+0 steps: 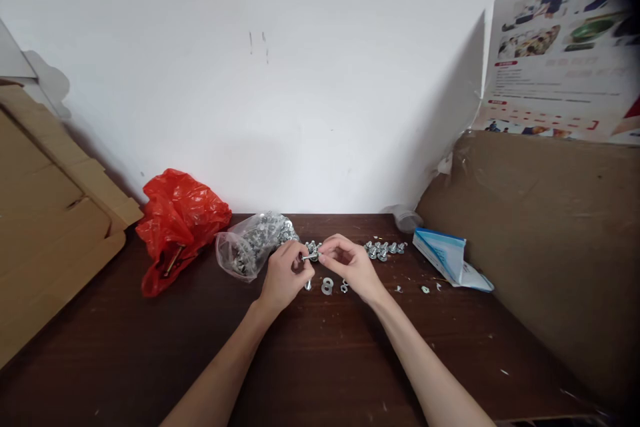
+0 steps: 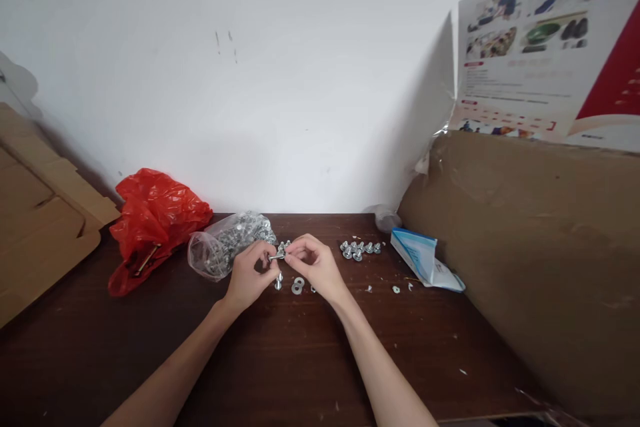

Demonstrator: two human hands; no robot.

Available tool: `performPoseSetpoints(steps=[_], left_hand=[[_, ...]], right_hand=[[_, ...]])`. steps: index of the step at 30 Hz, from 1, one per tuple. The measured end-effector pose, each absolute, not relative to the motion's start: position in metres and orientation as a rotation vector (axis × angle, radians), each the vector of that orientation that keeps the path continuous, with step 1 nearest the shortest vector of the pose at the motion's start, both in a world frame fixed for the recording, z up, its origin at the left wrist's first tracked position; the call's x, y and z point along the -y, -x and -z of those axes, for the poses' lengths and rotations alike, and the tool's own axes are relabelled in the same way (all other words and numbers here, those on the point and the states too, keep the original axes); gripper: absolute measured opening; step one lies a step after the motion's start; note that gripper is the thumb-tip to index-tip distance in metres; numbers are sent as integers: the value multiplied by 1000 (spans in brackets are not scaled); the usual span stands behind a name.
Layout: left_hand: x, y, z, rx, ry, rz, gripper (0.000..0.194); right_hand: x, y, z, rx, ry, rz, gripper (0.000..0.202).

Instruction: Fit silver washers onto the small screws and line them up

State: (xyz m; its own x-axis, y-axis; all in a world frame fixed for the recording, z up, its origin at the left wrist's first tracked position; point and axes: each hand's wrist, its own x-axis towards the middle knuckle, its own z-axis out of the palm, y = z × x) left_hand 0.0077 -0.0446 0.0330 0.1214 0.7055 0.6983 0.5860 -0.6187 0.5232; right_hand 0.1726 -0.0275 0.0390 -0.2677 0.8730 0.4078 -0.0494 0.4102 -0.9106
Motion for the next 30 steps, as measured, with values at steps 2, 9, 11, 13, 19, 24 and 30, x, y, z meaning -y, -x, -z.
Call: performPoseSetpoints(steps=[2,9,11,13,19,24,30], left_hand=[[45,-9,-33,-1292,-2272,-1503,15],[46,-12,-33,-1284,-2211,-1518,11],[46,-12,-32,-1308,-2141,-1535,9],[46,-11,-31,-1324,-2058,-1550,8],[43,-8,-30,-1309,-1996,-1554,6],[43,-6,-32,-1313,-2109,-1539,8],[42,-3,-34,-1304,-2242,-1499,11]], right_hand=[[29,-164,-36,1489,721,-1126,19],[27,-158,-30,1346,737,-1226,22],[27,-158,-30,1302,739,-1213,21],[26,-158,-30,1293,732,-1200,21],[27,-155,-28,1326,714,-1190,17],[26,-155,-26,1295,704,-1223,23],[26,-158,-25,1404,789,-1150,24]])
